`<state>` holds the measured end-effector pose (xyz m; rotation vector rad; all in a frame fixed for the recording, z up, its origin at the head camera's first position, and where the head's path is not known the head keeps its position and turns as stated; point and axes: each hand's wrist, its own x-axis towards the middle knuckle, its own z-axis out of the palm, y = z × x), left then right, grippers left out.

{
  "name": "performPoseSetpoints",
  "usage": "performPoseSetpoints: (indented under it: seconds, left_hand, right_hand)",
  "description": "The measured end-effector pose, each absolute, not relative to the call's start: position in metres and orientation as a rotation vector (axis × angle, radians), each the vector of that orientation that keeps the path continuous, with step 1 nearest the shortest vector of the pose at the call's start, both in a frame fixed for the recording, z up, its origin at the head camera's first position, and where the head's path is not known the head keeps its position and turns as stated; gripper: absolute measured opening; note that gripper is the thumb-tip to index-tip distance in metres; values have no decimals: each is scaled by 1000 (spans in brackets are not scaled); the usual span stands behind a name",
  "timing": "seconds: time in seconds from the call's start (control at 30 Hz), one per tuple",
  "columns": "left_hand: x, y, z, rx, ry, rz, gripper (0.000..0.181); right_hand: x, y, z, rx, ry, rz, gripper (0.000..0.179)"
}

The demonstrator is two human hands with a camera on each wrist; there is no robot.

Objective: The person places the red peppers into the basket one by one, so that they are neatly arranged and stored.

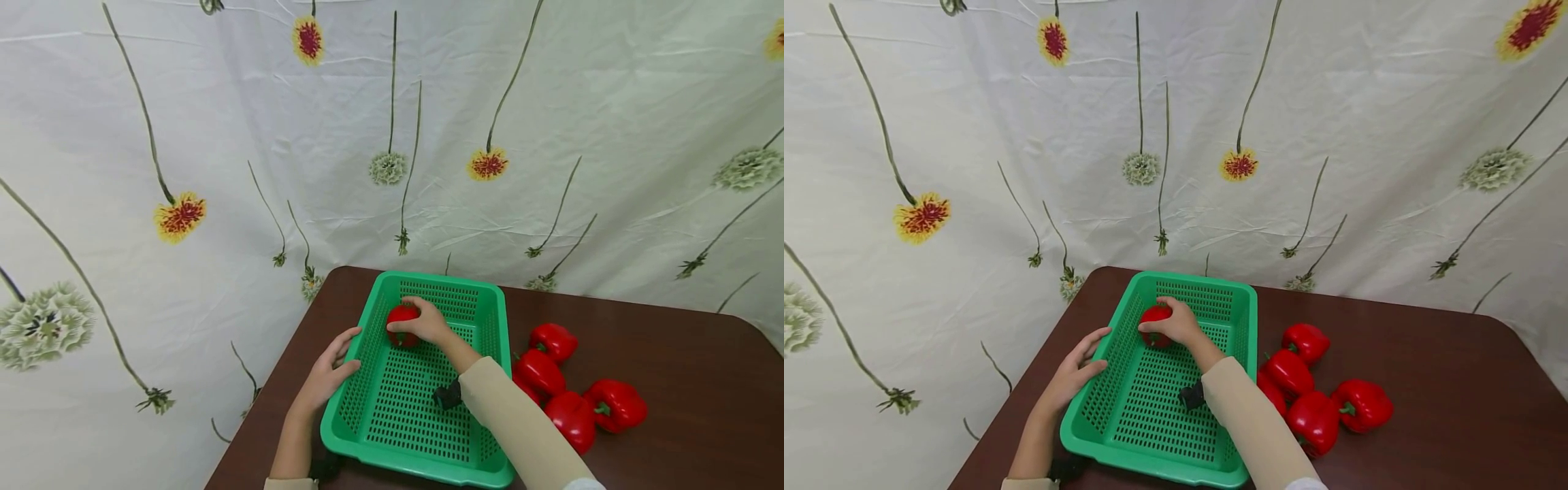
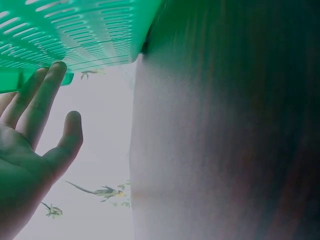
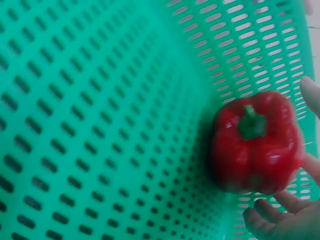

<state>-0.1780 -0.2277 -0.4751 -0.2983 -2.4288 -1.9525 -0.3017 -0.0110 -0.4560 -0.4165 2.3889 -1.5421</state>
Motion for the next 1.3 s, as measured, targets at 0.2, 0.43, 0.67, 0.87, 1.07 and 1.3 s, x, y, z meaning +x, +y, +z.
performPoseSetpoints:
  seconds: [0.2, 0.43, 0.67, 0.87, 1.07, 1.3]
  left_hand:
    - [-178, -228, -476, -277, -2434, -1952, 57]
    - [-178, -227, -477, -276, -2425, -1966, 57]
    - [-178, -227, -477, -279, -2438, -1964, 56]
    - [-177, -229, -477, -284, -2437, -1947, 55]
    - [-176, -229, -478, -293, -2434, -1953, 56]
    - [-179, -229, -476, -312, -2417, -1958, 56]
  right_hand:
    - [-301, -12, -438, -424, 2409, -1554, 77]
    - [-300, -5, -410, -402, 2360, -1589, 73]
    - [-294, 26, -379, -429, 2298, -1602, 65]
    - [-292, 64, -365, -518, 2311, -1562, 60]
    - [-286, 96, -365, -592, 2312, -1579, 57]
    - [-277, 127, -373, -620, 2348, -1661, 51]
